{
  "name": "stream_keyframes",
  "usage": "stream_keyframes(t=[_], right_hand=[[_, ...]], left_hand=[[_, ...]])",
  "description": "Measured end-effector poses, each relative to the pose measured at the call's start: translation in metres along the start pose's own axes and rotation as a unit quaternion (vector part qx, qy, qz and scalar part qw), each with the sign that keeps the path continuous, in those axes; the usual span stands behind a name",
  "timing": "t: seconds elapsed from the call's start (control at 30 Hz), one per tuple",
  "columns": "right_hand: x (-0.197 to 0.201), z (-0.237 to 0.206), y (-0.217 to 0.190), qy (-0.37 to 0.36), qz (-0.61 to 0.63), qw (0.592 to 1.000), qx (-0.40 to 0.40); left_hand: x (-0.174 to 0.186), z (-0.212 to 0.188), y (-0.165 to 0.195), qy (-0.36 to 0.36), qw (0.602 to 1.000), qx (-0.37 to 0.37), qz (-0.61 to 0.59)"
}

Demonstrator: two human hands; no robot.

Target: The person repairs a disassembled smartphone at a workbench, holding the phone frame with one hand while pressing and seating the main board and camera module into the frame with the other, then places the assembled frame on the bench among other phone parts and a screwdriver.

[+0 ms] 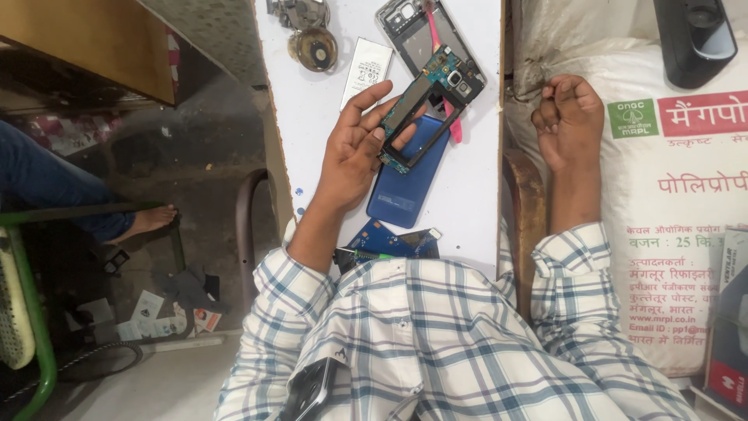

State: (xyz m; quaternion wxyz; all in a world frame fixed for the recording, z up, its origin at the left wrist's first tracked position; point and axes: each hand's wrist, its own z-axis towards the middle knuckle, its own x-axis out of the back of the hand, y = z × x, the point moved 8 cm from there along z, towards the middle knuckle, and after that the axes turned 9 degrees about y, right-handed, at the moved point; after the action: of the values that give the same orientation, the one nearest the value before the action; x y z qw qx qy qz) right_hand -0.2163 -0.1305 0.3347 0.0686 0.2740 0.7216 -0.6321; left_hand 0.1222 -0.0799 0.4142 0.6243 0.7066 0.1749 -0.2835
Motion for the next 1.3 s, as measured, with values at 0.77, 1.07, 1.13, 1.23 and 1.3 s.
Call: stream_keyframes(t=[0.77, 1.07, 1.13, 1.23, 1.3], right_hand=[[0.04, -0.005, -0.008, 0.316, 0.004, 0.949, -0.001], [0.016, -0.004, -0.042, 0.195, -0.083, 0.971, 0.107], [-0.009, -0.008, -0.041, 0.106, -0.082, 0.987, 0.087], [-0.047, -0.026, -0.05, 0.015, -0.115, 0.986, 0.122], [-0.067, -0.041, -0.06, -0.002, -0.141, 0.976, 0.167]], left_hand=[[0.004, 0.005, -0.008, -0.045, 0.998, -0.027, -0.027], [0.004, 0.006, -0.009, -0.041, 0.999, -0.023, -0.024], [0.004, 0.006, -0.009, -0.035, 0.999, -0.015, -0.012], [0.002, 0.007, -0.007, -0.033, 0.999, -0.009, -0.009], [0.001, 0.007, -0.006, -0.03, 0.999, -0.01, -0.002]])
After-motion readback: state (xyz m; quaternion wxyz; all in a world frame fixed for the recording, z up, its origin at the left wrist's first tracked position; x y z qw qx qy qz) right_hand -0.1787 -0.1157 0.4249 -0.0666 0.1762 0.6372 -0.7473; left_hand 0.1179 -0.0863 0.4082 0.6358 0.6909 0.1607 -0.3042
